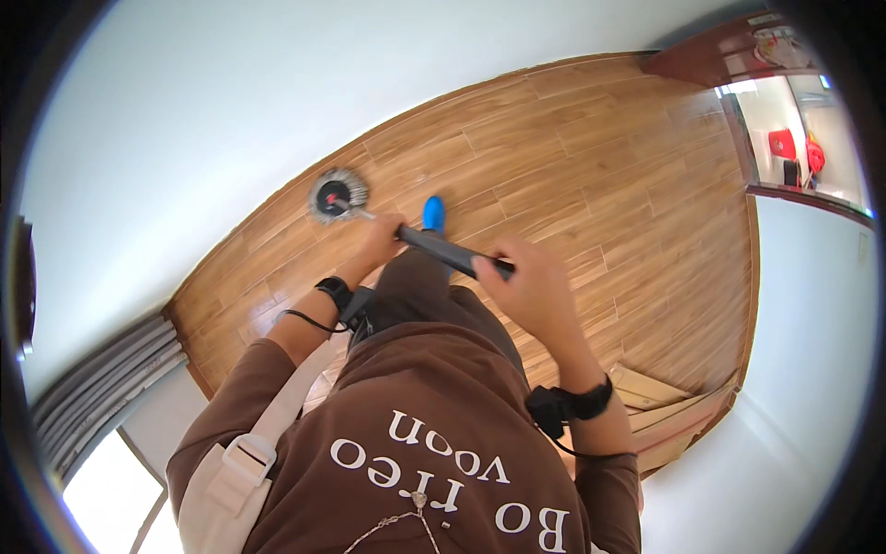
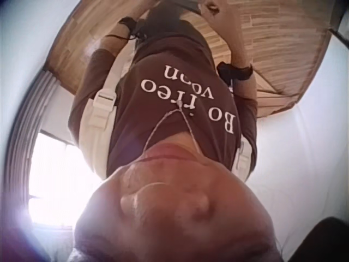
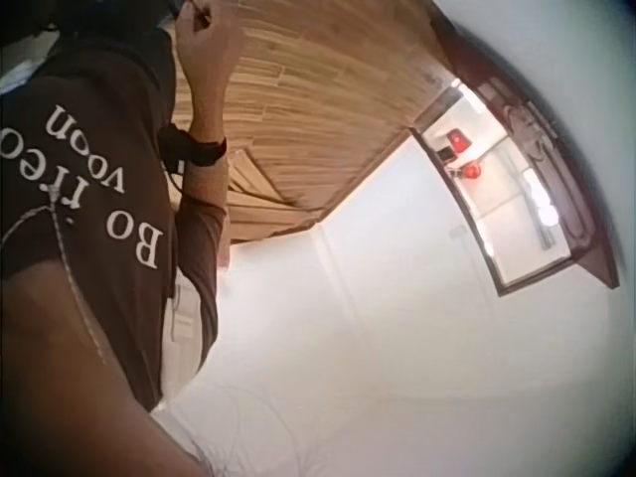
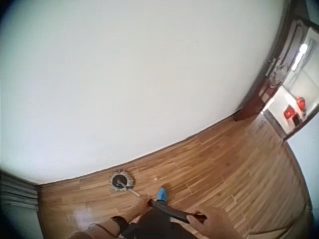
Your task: Mopping a room with wooden floors and a hallway with tiled floors, moving objects to clean underneath them.
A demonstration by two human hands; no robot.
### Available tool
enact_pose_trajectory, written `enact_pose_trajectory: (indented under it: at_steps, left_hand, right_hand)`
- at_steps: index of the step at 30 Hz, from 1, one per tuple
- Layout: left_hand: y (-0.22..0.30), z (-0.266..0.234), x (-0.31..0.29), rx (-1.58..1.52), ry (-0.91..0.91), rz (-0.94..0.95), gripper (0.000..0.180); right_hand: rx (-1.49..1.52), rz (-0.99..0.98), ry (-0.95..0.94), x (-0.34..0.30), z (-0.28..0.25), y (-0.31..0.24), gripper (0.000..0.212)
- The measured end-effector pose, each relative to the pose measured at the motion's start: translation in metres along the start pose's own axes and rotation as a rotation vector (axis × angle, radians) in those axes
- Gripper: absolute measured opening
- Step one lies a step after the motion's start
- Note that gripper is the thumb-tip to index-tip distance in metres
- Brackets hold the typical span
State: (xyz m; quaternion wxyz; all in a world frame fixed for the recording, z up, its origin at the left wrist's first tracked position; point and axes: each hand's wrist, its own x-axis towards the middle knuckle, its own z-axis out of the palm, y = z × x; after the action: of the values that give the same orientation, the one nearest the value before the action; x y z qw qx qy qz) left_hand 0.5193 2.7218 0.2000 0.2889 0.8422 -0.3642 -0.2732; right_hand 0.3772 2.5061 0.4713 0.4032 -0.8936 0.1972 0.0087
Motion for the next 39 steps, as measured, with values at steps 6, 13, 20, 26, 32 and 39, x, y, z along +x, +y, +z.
enact_pose_trajectory:
  at_steps: [6, 13, 20, 26, 32, 39]
  left_hand:
    - [0.025, 0.013, 0.085, -0.022, -0.012, -0.138, 0.016]
    - [0.190, 0.059, 0.260, -0.175, 0.070, 0.144, 0.014]
    - [0.290, 0.102, 0.405, -0.461, 0.025, 0.428, 0.017]
    - [0.309, 0.092, 0.411, -0.439, 0.104, 0.404, 0.018]
    - [0.268, 0.041, 0.334, -0.263, 0.001, 0.046, 0.023]
    - [0.134, 0.068, 0.268, -0.057, 0.215, -0.353, 0.020]
  right_hand:
    - [0.003, 0.155, 0.019, 0.048, -0.042, 0.043, 0.016]
    - [-0.306, 0.097, 0.339, 0.087, -0.206, 0.062, 0.012]
    - [-0.507, 0.101, 0.448, 0.128, -0.258, 0.070, 0.007]
    - [-0.304, -0.019, 0.562, 0.152, -0.308, 0.089, 0.012]
    - [0.046, -0.077, 0.472, 0.198, -0.314, 0.136, 0.029]
    - [0.821, 0.165, -0.311, 0.252, -0.208, 0.191, 0.015]
